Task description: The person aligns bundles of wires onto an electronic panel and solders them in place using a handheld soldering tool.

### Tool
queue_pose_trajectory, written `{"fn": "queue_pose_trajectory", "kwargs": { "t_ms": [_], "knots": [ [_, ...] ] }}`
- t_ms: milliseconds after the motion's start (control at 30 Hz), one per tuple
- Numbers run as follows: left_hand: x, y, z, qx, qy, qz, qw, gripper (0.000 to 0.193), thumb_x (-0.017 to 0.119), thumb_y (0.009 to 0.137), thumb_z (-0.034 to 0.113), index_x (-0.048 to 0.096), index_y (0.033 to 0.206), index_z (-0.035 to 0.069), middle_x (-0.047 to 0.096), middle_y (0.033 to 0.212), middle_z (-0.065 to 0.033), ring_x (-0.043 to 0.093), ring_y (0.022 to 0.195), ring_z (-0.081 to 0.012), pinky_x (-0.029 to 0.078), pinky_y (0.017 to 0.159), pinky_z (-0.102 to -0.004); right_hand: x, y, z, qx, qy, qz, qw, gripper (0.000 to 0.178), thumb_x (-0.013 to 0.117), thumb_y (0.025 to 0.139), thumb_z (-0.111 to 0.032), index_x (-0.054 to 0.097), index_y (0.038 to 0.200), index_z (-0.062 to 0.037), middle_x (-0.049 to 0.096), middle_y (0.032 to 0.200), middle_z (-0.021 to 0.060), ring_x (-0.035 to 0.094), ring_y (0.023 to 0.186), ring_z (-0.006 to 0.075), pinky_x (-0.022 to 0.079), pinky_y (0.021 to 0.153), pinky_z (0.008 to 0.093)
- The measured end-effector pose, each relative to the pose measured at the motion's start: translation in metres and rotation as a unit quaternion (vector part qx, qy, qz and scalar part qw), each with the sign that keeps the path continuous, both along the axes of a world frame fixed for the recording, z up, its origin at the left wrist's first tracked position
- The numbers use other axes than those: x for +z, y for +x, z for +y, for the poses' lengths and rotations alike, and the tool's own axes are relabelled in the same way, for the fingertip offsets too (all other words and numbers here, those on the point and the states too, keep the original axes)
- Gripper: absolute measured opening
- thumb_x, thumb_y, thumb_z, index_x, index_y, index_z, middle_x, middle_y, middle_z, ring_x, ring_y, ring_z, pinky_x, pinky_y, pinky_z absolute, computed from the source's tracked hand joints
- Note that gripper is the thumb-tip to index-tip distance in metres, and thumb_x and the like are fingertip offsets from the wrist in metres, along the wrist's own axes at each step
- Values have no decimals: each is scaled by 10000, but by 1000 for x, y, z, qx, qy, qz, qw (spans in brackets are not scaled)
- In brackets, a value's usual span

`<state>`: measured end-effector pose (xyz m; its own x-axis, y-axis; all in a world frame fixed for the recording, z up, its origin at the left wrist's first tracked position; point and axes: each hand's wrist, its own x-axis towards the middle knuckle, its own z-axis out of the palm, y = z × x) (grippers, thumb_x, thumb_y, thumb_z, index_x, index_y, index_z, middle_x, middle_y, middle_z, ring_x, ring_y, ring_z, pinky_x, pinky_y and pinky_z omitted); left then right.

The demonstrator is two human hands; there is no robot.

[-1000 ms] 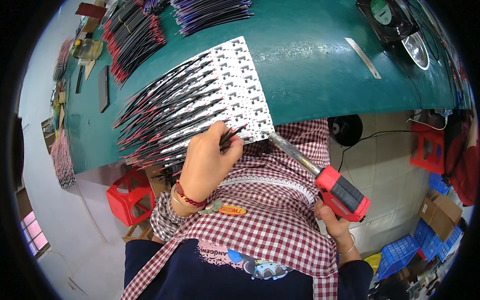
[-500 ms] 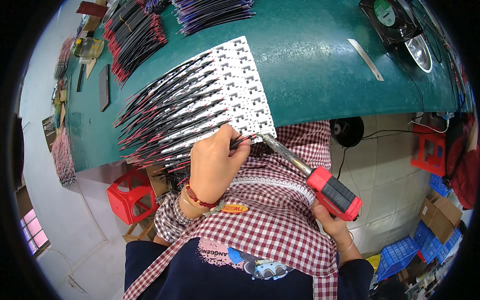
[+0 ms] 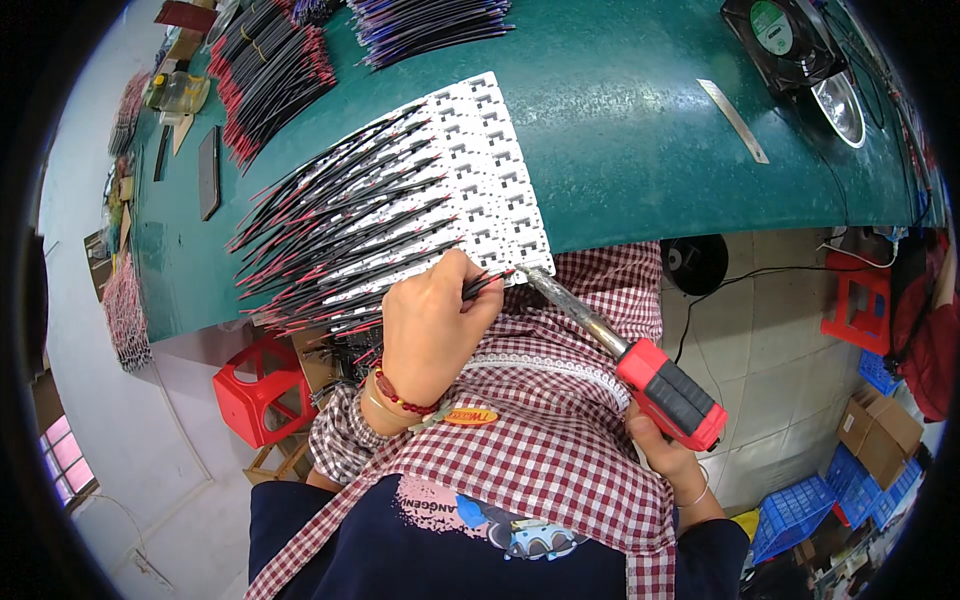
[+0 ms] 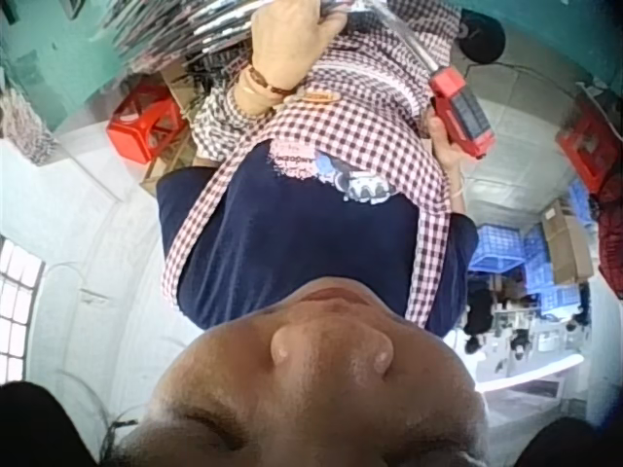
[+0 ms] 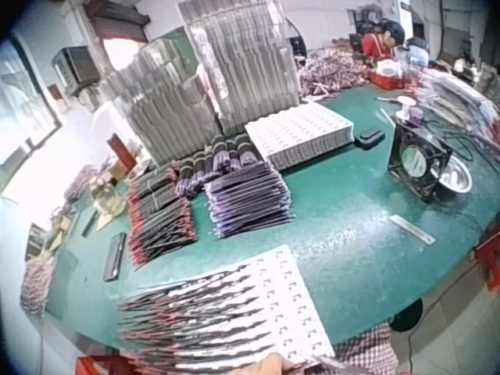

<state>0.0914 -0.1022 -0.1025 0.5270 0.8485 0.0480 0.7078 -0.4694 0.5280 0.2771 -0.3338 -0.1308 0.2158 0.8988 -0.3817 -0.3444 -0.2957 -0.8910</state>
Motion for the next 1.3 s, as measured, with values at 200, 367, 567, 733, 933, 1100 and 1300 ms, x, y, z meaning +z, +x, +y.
{"fn": "queue_pose_trajectory", "kwargs": {
  "t_ms": [200, 367, 567, 733, 933, 1100, 1300],
  "knots": [
    [2, 0, 0, 3, -7, -3, 1000, 196, 740, 748, 149, 563, 732, 66, 573, 531, -72, 599, 483, -250, 441, 448, -345, -2, -2, -1, -5, -6, -26, 1000, 110, 601, 904, -95, 583, 958, -1, 579, 823, 29, 540, 741, 114, 452, 675, 272],
    [2, 0, 0, 8, -11, -11, 1000, 192, 742, 748, 150, 570, 739, 65, 581, 537, -78, 603, 487, -247, 442, 449, -339, -2, -1, 3, -5, 3, -26, 1000, 106, 606, 903, -98, 584, 946, -4, 576, 815, 26, 532, 727, 113, 448, 667, 275],
    [3, 1, 0, 5, -12, -6, 1000, 195, 740, 755, 154, 570, 740, 60, 588, 550, -83, 604, 491, -249, 440, 449, -338, -8, 2, -1, 22, -3, -53, 998, 99, 607, 898, -93, 582, 931, -3, 573, 805, 28, 526, 717, 113, 443, 658, 273],
    [1, 2, 0, 0, -2, -9, 1000, 199, 735, 757, 155, 563, 737, 56, 599, 586, -90, 598, 494, -258, 437, 452, -348, -4, -3, -1, -17, -12, -12, 1000, 109, 603, 898, -96, 584, 941, 2, 571, 803, 33, 528, 715, 112, 439, 647, 267],
    [0, 1, 0, -5, -2, -4, 1000, 191, 729, 762, 151, 564, 752, 55, 605, 599, -92, 598, 498, -263, 437, 454, -352, -5, 0, -4, -9, 6, 11, 1000, 113, 594, 899, -82, 585, 970, 6, 586, 831, 41, 549, 743, 119, 456, 672, 271],
    [8, 1, 5, -26, -33, 17, 999, 192, 712, 758, 141, 553, 814, 49, 627, 703, -114, 616, 599, -306, 466, 523, -389, -4, -2, -4, -15, 4, -14, 1000, 101, 595, 896, -69, 586, 967, 3, 591, 830, 42, 555, 745, 121, 460, 676, 274],
    [6, 1, 16, -82, -6, 7, 997, 174, 687, 748, 94, 548, 841, 44, 600, 726, -129, 601, 653, -328, 461, 560, -403, -12, 0, -7, 7, 12, -32, 999, 84, 586, 898, -46, 583, 965, 5, 592, 829, 42, 558, 745, 123, 461, 672, 276]
  ]
}}
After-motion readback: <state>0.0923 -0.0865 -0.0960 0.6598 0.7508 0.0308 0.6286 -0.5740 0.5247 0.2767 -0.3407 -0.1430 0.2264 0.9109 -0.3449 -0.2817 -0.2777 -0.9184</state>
